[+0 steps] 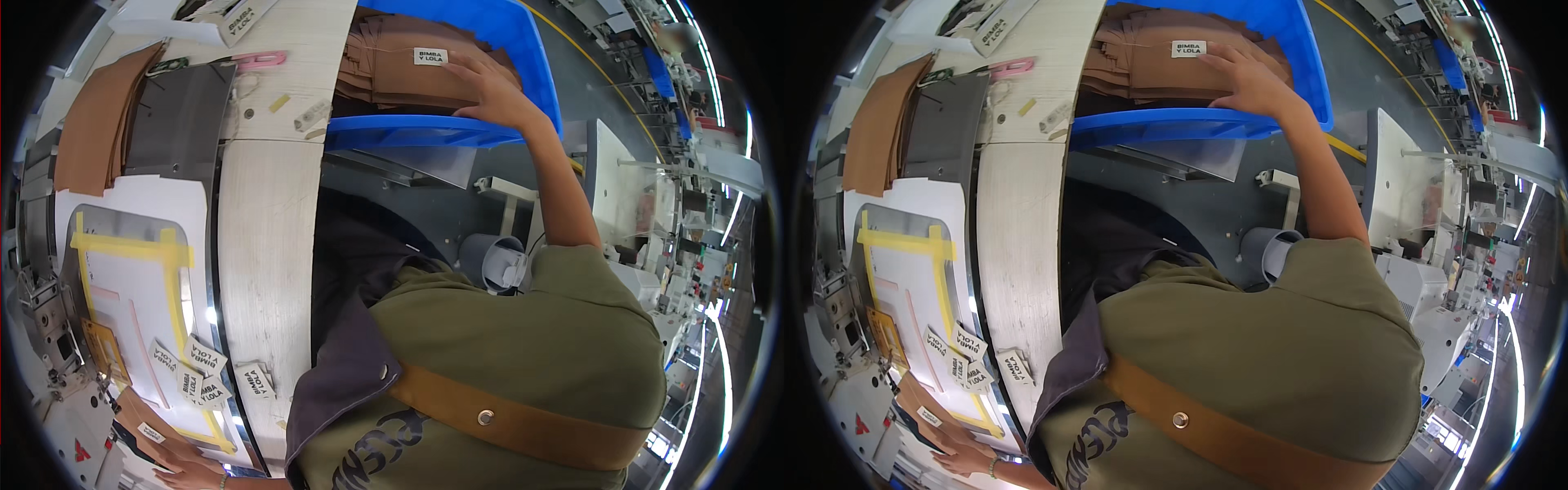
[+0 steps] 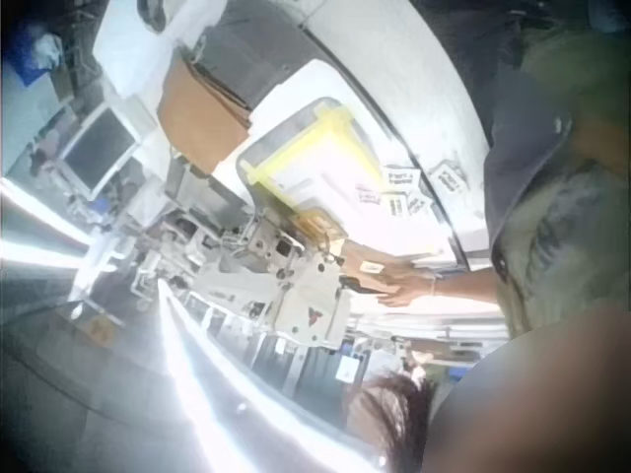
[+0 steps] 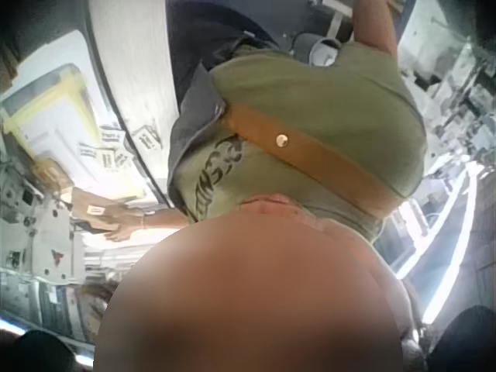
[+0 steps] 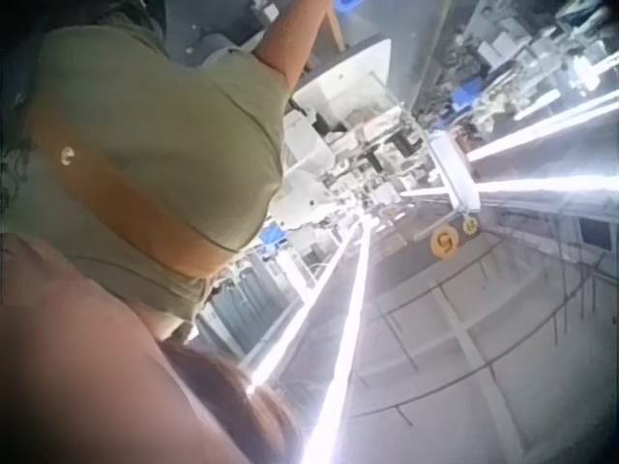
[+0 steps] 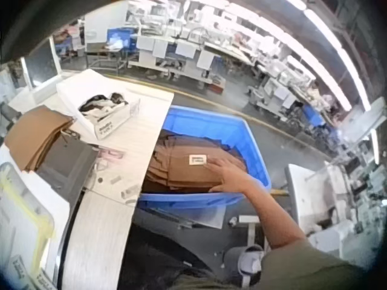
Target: Sewing brand labels onto leather or fabric components using a programmable sewing machine.
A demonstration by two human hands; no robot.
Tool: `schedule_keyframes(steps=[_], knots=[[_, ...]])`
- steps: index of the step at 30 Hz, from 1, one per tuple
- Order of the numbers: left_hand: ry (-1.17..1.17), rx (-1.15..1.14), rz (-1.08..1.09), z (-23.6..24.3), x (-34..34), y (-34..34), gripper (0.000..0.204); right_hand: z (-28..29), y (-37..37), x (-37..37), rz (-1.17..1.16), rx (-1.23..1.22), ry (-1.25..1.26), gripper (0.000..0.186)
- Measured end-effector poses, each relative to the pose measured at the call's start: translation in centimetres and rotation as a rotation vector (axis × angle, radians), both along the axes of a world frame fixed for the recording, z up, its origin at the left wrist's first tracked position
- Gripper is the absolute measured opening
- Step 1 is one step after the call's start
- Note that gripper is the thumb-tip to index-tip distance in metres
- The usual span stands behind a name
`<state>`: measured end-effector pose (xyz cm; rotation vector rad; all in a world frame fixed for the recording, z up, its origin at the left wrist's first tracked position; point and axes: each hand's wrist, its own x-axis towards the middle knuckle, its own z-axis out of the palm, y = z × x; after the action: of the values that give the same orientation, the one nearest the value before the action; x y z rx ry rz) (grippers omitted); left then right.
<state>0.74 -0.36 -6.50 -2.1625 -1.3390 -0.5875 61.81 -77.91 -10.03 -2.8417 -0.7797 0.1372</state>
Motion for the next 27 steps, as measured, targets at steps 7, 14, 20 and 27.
schedule_keyframes(steps=[7,14,20,27], knots=[[0.108,-0.011,-0.095,1.2,7.4,-5.1,0.067,-5.6,1.5,2.3,0.014,-0.516,-0.205,0.111],[0.046,-0.314,-0.071,0.1,10.2,-8.1,0.061,-4.1,-0.7,5.8,0.029,-0.339,-0.169,0.106],[-0.007,-0.449,0.032,0.1,11.3,-9.1,0.062,-2.2,2.5,5.6,-0.061,-0.485,-0.094,0.104],[0.013,-0.433,0.046,0.3,12.5,-10.1,0.062,-1.8,12.5,5.8,0.29,-0.135,-0.218,0.059]])
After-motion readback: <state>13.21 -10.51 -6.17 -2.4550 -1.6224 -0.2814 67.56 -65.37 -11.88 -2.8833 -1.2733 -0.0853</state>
